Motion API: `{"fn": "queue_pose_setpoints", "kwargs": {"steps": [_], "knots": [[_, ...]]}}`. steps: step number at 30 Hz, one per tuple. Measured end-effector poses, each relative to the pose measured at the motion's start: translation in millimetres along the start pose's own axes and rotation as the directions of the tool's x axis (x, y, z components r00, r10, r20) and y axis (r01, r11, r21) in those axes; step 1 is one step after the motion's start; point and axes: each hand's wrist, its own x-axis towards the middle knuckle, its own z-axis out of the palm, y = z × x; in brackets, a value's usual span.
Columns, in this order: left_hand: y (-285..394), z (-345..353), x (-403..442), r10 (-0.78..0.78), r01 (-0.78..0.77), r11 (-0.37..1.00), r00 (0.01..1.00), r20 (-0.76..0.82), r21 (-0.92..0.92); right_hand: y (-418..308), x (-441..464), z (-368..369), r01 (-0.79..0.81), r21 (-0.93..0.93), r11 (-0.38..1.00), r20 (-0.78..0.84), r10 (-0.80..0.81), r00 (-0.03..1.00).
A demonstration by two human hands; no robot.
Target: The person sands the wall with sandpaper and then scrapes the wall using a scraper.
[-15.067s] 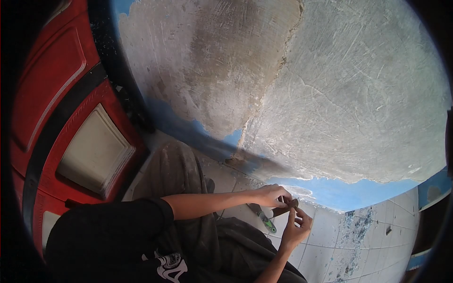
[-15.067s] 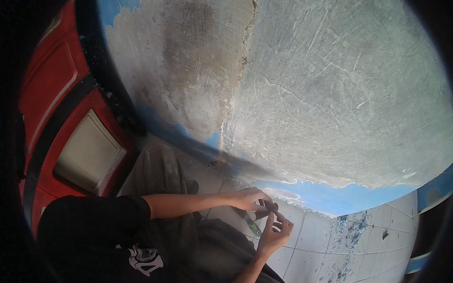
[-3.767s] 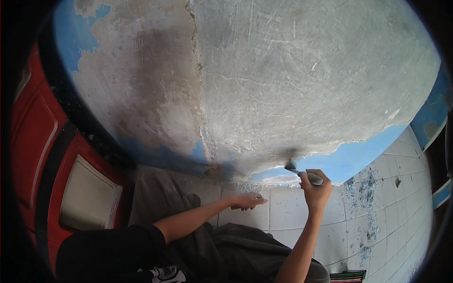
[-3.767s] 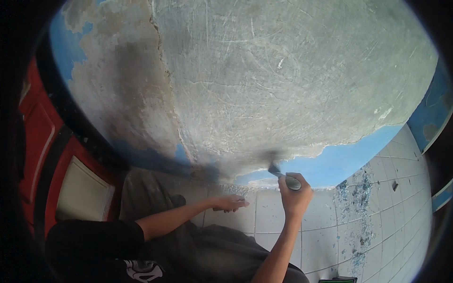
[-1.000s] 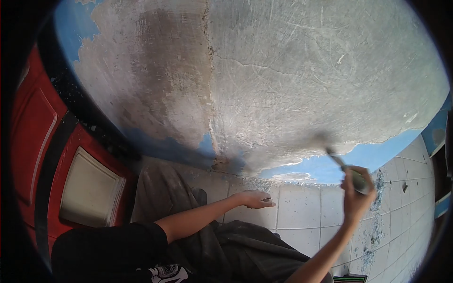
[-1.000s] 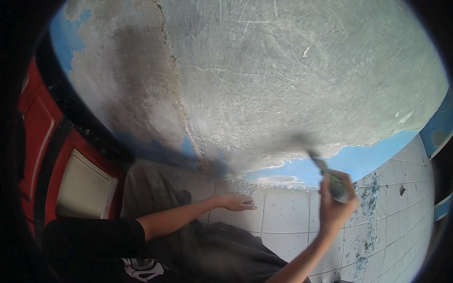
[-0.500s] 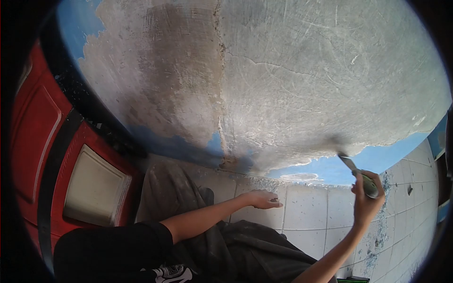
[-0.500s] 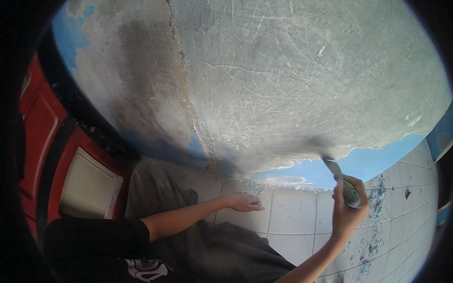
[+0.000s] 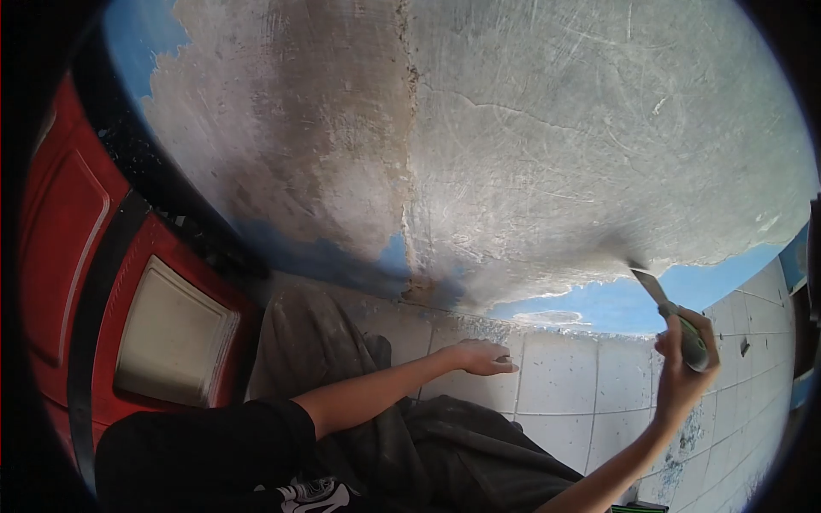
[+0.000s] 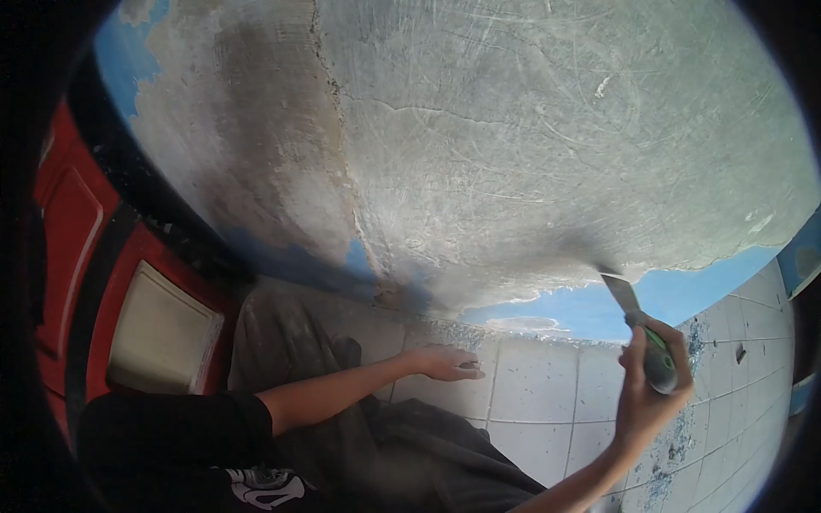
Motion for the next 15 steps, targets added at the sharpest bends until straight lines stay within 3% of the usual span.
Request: {"fn": "queue_pose_setpoints", "kwargs": {"steps": [4, 6, 8, 9, 15], "knots": [[1, 3, 1, 0.010, -0.010, 1.000, 1.000, -0.012, 0.014, 22, -6, 18, 0.057, -0.222, 0.973, 0.063, -0.044, 0.997], [-5, 7, 2, 0.063, -0.063, 0.998, 0.994, -0.095, 0.000, 9, -3, 10, 0.025, -0.144, 0.989, 0.071, -0.015, 0.997], [4, -4, -7, 0.019, -0.019, 1.000, 0.999, -0.031, -0.005, -5, -1, 4, -0.048, 0.042, 0.998, 0.022, 0.047, 0.999], [9, -8, -9, -0.012, 0.012, 1.000, 0.999, 0.032, -0.002, -12, -2, 5, -0.043, 0.032, 0.999, 0.030, 0.042, 0.999], [0, 3, 2, 0.024, -0.024, 0.999, 0.999, 0.021, 0.021, 31, -13, 34, 0.019, -0.162, 0.987, 0.162, 0.008, 0.987]]}}
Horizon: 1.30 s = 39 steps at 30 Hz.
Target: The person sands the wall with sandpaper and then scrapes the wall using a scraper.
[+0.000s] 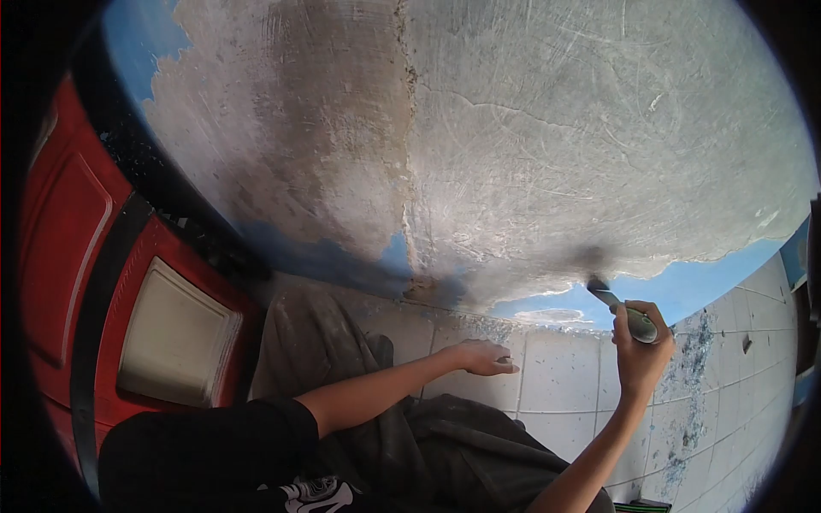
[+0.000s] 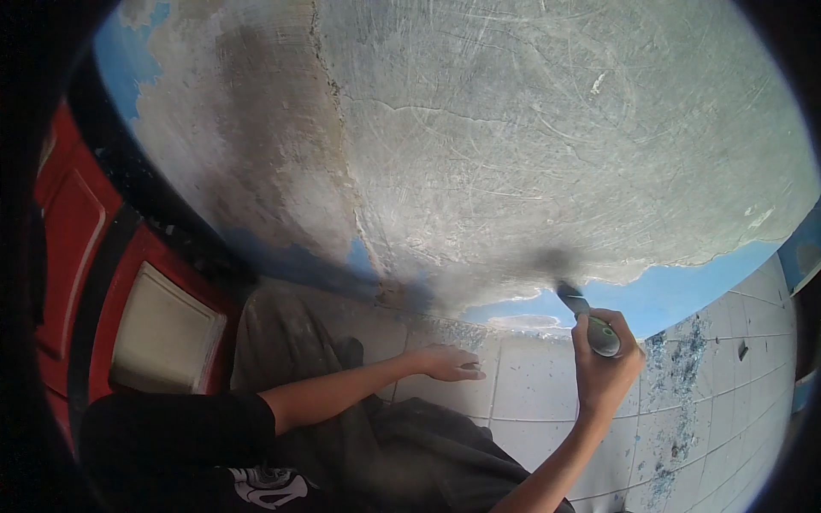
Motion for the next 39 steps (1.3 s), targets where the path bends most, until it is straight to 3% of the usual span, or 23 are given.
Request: {"fn": "queue_pose_setpoints", "kwargs": {"steps": [4, 11, 13, 15, 17, 21, 24, 28, 33, 37, 39], "knots": [[2, -2, -4, -0.012, 0.011, 1.000, 0.999, -0.033, -0.007, -32, 5, -17, -0.057, 0.144, 0.988, -0.052, 0.065, 0.997], [0, 1, 1, -0.004, 0.005, 1.000, 1.000, -0.015, 0.017, -18, 2, -10, -0.005, -0.007, 1.000, -0.108, 0.005, 0.994], [0, -1, -2, -0.005, 0.005, 1.000, 1.000, -0.003, 0.003, -34, 3, -23, -0.097, 0.157, 0.983, -0.106, 0.114, 0.988], [6, -4, -9, -0.016, 0.017, 1.000, 0.999, -0.051, 0.016, -34, 3, -23, -0.115, 0.177, 0.977, -0.102, 0.135, 0.986], [3, 1, -7, 0.003, -0.002, 1.000, 0.998, -0.067, 0.014, -17, 2, -6, -0.003, 0.056, 0.998, -0.090, 0.008, 0.996], [-14, 11, 10, 0.045, -0.044, 0.999, 0.996, -0.073, 0.018, -7, -3, 14, 0.020, -0.086, 0.996, -0.053, -0.024, 0.998], [-5, -1, 3, -0.036, 0.037, 0.999, 0.998, 0.042, -0.023, -31, 3, -5, -0.012, 0.023, 1.000, -0.112, 0.014, 0.994], [0, -1, 1, -0.059, 0.059, 0.998, 0.998, 0.035, -0.002, -40, 2, -11, 0.010, 0.013, 1.000, -0.171, -0.008, 0.985], [0, -1, 2, -0.047, 0.048, 0.999, 0.998, 0.034, -0.007, -9, -3, 16, 0.107, -0.144, 0.984, -0.098, -0.121, 0.988], [3, -7, -4, -0.054, 0.056, 0.998, 0.997, 0.063, -0.026, -42, 3, -13, -0.011, 0.064, 0.998, -0.114, 0.018, 0.993], [3, -4, -2, -0.047, 0.047, 0.999, 0.998, 0.030, -0.002, -41, 2, -10, 0.056, 0.054, 0.997, -0.164, -0.047, 0.985]]}}
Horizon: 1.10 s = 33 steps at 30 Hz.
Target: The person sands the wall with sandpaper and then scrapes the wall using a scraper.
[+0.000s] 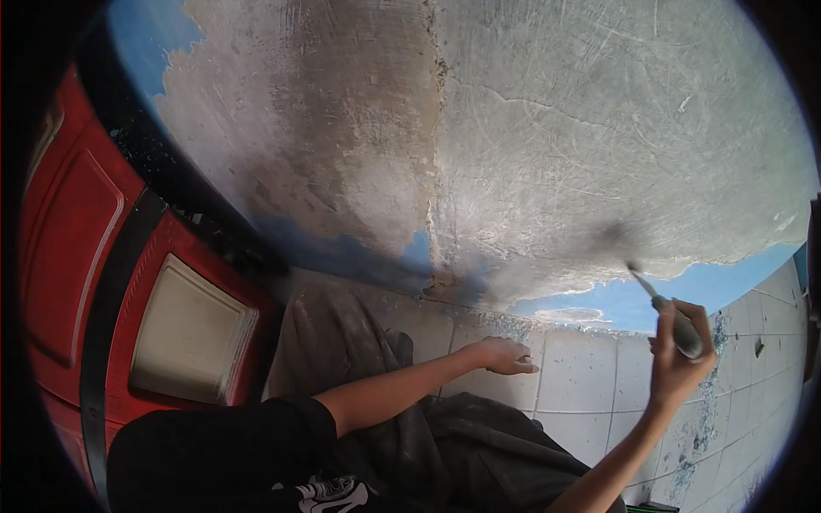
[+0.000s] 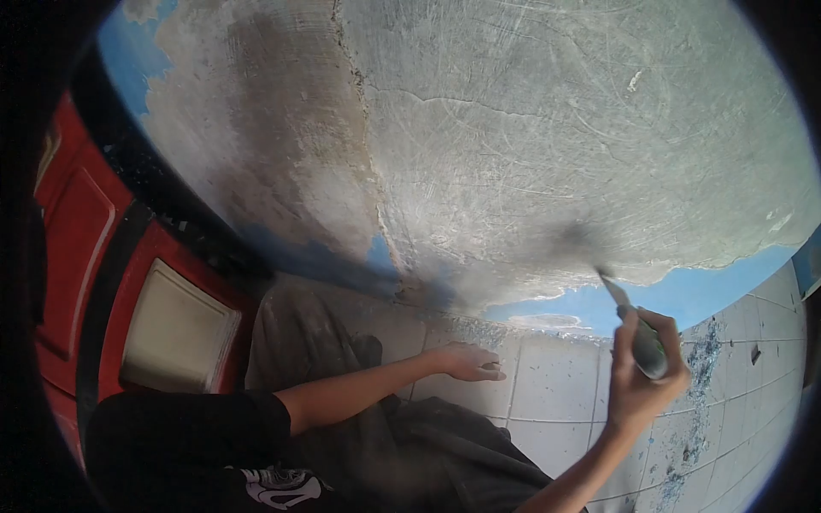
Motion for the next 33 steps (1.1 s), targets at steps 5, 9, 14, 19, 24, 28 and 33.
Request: {"fn": "queue_pose_setpoints", "kwargs": {"steps": [5, 9, 14, 19, 24, 28, 33], "knots": [[-3, 5, 3, -0.010, 0.010, 1.000, 1.000, 0.004, 0.007, 27, -2, 1, -0.013, 0.062, 0.998, -0.086, 0.018, 0.996], [-23, 23, 14, 0.156, -0.145, 0.987, 0.959, -0.235, 0.066, 32, -3, 2, -0.114, 0.143, 0.983, -0.108, 0.130, 0.986], [-12, 12, 8, -0.041, 0.040, 0.998, 0.999, 0.016, 0.052, 33, -3, 3, -0.054, 0.133, 0.990, -0.155, 0.074, 0.985], [-22, 24, 5, 0.126, -0.087, 0.979, 0.970, -0.207, 0.186, 28, -6, 7, 0.033, 0.147, 0.989, -0.164, -0.008, 0.986], [-12, 14, 1, 0.006, -0.004, 0.992, 1.000, -0.012, 0.129, 27, -5, 3, -0.011, 0.147, 0.989, -0.185, 0.039, 0.982], [-12, 20, 1, -0.030, 0.029, 0.999, 0.999, 0.033, 0.021, 21, 1, -4, -0.104, 0.144, 0.984, -0.108, 0.120, 0.987], [-15, 23, 5, 0.042, -0.023, 0.988, 0.992, -0.121, 0.153, 30, -4, 12, -0.067, -0.060, 0.996, 0.188, 0.077, 0.979]]}}
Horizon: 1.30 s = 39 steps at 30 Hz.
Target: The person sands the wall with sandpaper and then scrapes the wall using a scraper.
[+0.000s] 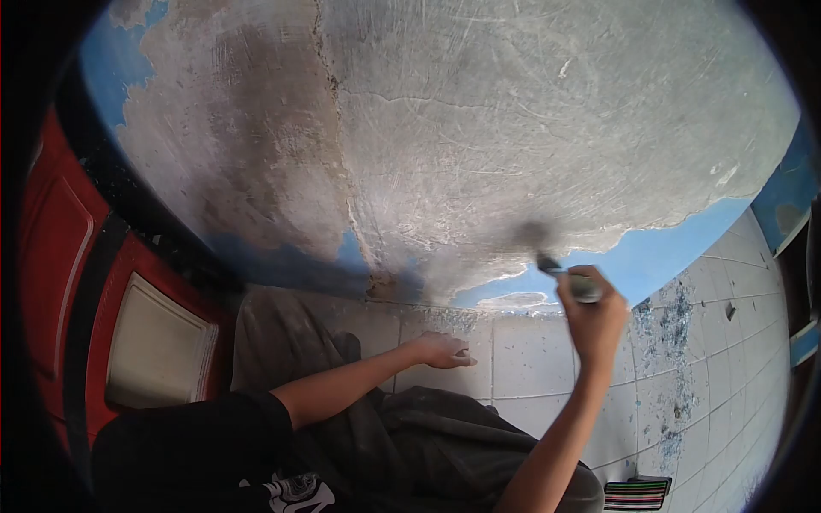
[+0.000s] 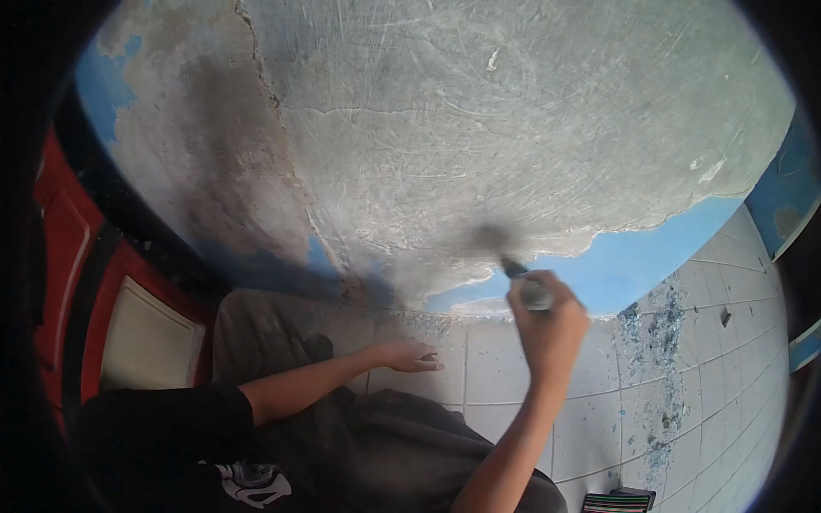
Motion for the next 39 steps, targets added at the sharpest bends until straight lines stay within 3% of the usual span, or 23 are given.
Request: {"fn": "queue_pose_setpoints", "kwargs": {"steps": [1, 3, 6, 10, 13, 17, 19, 24, 28, 31, 35, 36, 37, 39], "knots": [[0, -4, -2, -0.013, 0.013, 1.000, 1.000, -0.001, -0.007, 6, -7, 25, 0.033, -0.196, 0.980, 0.084, -0.017, 0.996], [7, -12, -5, -0.024, 0.024, 1.000, 1.000, -0.006, 0.008, 18, -10, 36, 0.019, -0.141, 0.990, 0.183, 0.007, 0.983], [11, -21, -8, -0.031, 0.031, 0.999, 1.000, 0.001, 0.010, 13, -9, 31, -0.132, 0.006, 0.991, 0.338, 0.122, 0.933], [15, -26, -8, -0.034, 0.034, 0.999, 0.999, -0.014, -0.023, 21, -14, 39, -0.277, -0.033, 0.960, 0.516, 0.254, 0.818], [17, -29, -11, -0.010, 0.009, 1.000, 1.000, -0.027, -0.027, 43, -23, 57, -0.147, -0.018, 0.989, 0.575, 0.130, 0.808], [17, -34, -12, -0.025, 0.024, 1.000, 1.000, -0.007, -0.010, 43, -25, 57, -0.117, -0.085, 0.989, 0.645, 0.144, 0.751], [16, -34, -10, -0.031, 0.031, 1.000, 1.000, 0.000, -0.004, 28, -20, 46, -0.146, -0.084, 0.986, 0.641, 0.166, 0.749], [8, -21, -4, 0.014, -0.014, 1.000, 0.993, -0.119, 0.002, -37, -7, -1, -0.032, -0.109, 0.994, 0.457, 0.079, 0.886], [9, -23, -4, 0.001, -0.002, 1.000, 0.998, -0.061, -0.016, -61, -7, -16, 0.014, -0.029, 0.999, 0.278, -0.005, 0.961], [11, -25, -9, 0.001, 0.000, 1.000, 0.999, -0.044, 0.003, -52, -5, -4, -0.024, 0.027, 0.999, 0.201, 0.018, 0.980], [14, -26, -8, -0.022, 0.023, 1.000, 0.998, -0.056, 0.021, -41, -5, 4, -0.068, -0.017, 0.998, 0.222, 0.071, 0.972], [13, -26, -7, -0.022, 0.023, 1.000, 0.997, -0.069, 0.016, -43, -5, 1, 0.025, 0.020, 0.999, 0.186, -0.028, 0.982], [12, -26, -7, -0.030, 0.032, 0.999, 0.998, -0.063, 0.016, -48, -5, -4, -0.032, 0.056, 0.998, 0.192, 0.021, 0.981], [12, -25, -6, -0.005, 0.006, 1.000, 0.999, -0.033, 0.015, -58, -5, -6, 0.040, 0.040, 0.998, 0.189, -0.047, 0.981]]}}
